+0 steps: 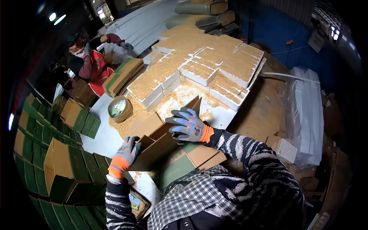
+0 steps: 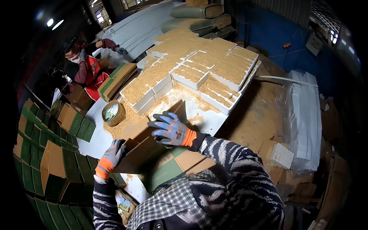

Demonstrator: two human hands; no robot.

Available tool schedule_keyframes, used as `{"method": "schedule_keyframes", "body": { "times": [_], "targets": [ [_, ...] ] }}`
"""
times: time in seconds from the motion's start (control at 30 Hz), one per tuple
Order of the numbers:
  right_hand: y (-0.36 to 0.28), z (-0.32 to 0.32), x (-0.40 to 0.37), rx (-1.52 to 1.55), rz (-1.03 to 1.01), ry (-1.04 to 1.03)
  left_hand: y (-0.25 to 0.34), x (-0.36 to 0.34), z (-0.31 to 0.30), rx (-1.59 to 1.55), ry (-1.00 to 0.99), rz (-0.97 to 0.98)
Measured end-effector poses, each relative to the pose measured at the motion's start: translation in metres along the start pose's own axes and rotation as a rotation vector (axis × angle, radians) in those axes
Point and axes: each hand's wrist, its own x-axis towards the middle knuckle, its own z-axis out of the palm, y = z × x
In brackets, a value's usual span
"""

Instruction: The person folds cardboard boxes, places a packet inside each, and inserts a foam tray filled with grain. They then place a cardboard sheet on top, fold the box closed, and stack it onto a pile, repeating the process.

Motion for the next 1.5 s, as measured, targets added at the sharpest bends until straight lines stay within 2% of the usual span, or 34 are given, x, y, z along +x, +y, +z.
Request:
{"method": "schedule_keyframes", "body": {
  "times": [0.1,0.13,0.17,0.23,0.27,0.3,0.37,0.4,0.43,0.5,0.53,0.57,0.6,0.63,0.67,0.7,0.77,0.87,0.93,0.97,1.03,1.07,1.1,1.13,1.17,1.23,1.27,1.3,1.33,1.37,1.4,1.43,1.47,1.5],
  "targets": [
    [-0.007,-0.04,0.032,0.256,-0.17,-0.202,-0.029,0.0,-0.021,0.125,-0.034,-0.104],
    [-0.013,-0.053,0.039,0.348,-0.185,-0.243,-0.037,0.001,-0.03,-0.021,-0.04,-0.13],
    [-0.019,-0.063,0.04,0.454,-0.073,-0.28,-0.047,0.001,-0.031,-0.323,-0.079,-0.259],
    [-0.023,-0.047,0.042,0.846,-0.087,-0.152,-0.072,0.011,0.012,-0.459,0.352,-0.106],
    [-0.029,-0.045,0.047,0.793,-0.021,-0.323,-0.041,0.021,0.027,-0.441,0.718,0.027],
    [-0.032,-0.021,0.041,0.756,-0.021,-0.433,-0.016,0.016,0.033,-0.647,0.676,-0.241],
    [-0.049,-0.006,0.034,0.631,0.02,-0.634,-0.006,0.015,0.059,-0.461,0.549,0.083],
    [-0.049,0.002,0.035,0.47,-0.135,-0.427,0.012,0.016,0.056,-0.194,0.514,0.254],
    [-0.044,0.005,0.032,0.475,-0.14,-0.433,0.025,0.016,0.051,0.074,0.473,0.414],
    [-0.038,-0.018,0.046,0.262,0.115,-0.292,0.013,0.005,0.062,0.069,0.166,0.292],
    [-0.044,-0.025,0.05,0.324,0.322,-0.428,0.003,0.003,0.069,0.072,0.08,0.309],
    [-0.055,-0.035,0.052,0.333,0.313,-0.432,-0.008,0.002,0.076,0.074,-0.009,0.325],
    [-0.069,-0.044,0.054,0.455,0.244,-0.637,-0.006,0.0,0.079,0.024,0.0,0.247],
    [-0.081,-0.046,0.051,0.58,0.17,-0.841,-0.014,0.004,0.081,-0.044,0.0,0.324],
    [-0.085,-0.034,0.043,0.47,0.039,-0.889,-0.021,0.004,0.084,-0.278,-0.005,0.226],
    [-0.074,-0.009,0.044,0.617,0.143,-1.132,-0.023,0.004,0.082,-0.511,-0.006,0.12],
    [-0.035,0.002,0.052,0.603,0.014,-1.007,-0.037,-0.006,0.073,-0.88,0.141,-0.093],
    [-0.009,0.013,0.032,0.355,0.029,-0.796,-0.056,-0.028,0.101,-1.378,0.64,-0.215],
    [-0.013,-0.006,0.035,0.364,0.182,-0.584,-0.063,-0.048,0.111,-1.177,0.774,-0.447],
    [-0.01,-0.026,0.04,0.5,0.313,-0.579,-0.064,-0.056,0.117,-1.111,0.827,-0.543],
    [-0.005,-0.006,0.016,0.675,0.485,-0.288,-0.047,-0.059,0.099,-1.229,0.711,-0.39],
    [-0.023,0.024,-0.001,1.136,0.702,0.155,-0.029,-0.058,0.073,-1.125,0.595,-0.299],
    [-0.039,0.032,-0.006,1.228,0.816,0.211,-0.008,-0.054,0.044,-1.019,0.478,-0.209],
    [-0.054,0.04,-0.01,1.319,0.928,0.284,0.012,-0.047,0.022,-0.958,0.395,-0.236],
    [-0.063,0.065,-0.029,1.371,1.043,0.169,0.036,-0.034,0.001,-0.927,0.31,-0.243],
    [-0.07,0.103,-0.071,1.529,1.291,-0.186,0.014,-0.013,0.017,-0.909,0.141,-0.208],
    [-0.067,0.117,-0.094,1.607,1.412,-0.449,0.001,-0.006,0.04,-0.727,0.07,-0.198],
    [-0.056,0.112,-0.111,1.719,1.464,-0.693,0.005,0.0,0.058,-0.377,-0.007,-0.024],
    [-0.036,0.099,-0.115,1.512,1.373,-0.843,0.028,0.001,0.064,-0.285,-0.245,-0.133],
    [-0.008,0.082,-0.114,1.3,1.273,-0.984,-0.004,-0.009,0.11,0.011,-0.352,-0.03],
    [0.021,0.07,-0.129,1.036,1.27,-0.682,0.036,-0.01,0.092,-0.148,-0.427,0.054],
    [0.037,0.014,-0.101,0.286,1.295,-0.588,0.043,-0.016,0.094,-0.046,-0.475,0.068],
    [0.103,0.08,-0.189,0.118,1.53,-0.293,0.051,-0.019,0.09,-0.22,-0.439,0.046],
    [0.134,0.037,-0.198,0.431,1.361,0.108,0.053,-0.017,0.084,-0.313,-0.456,0.002]
  ]
}}
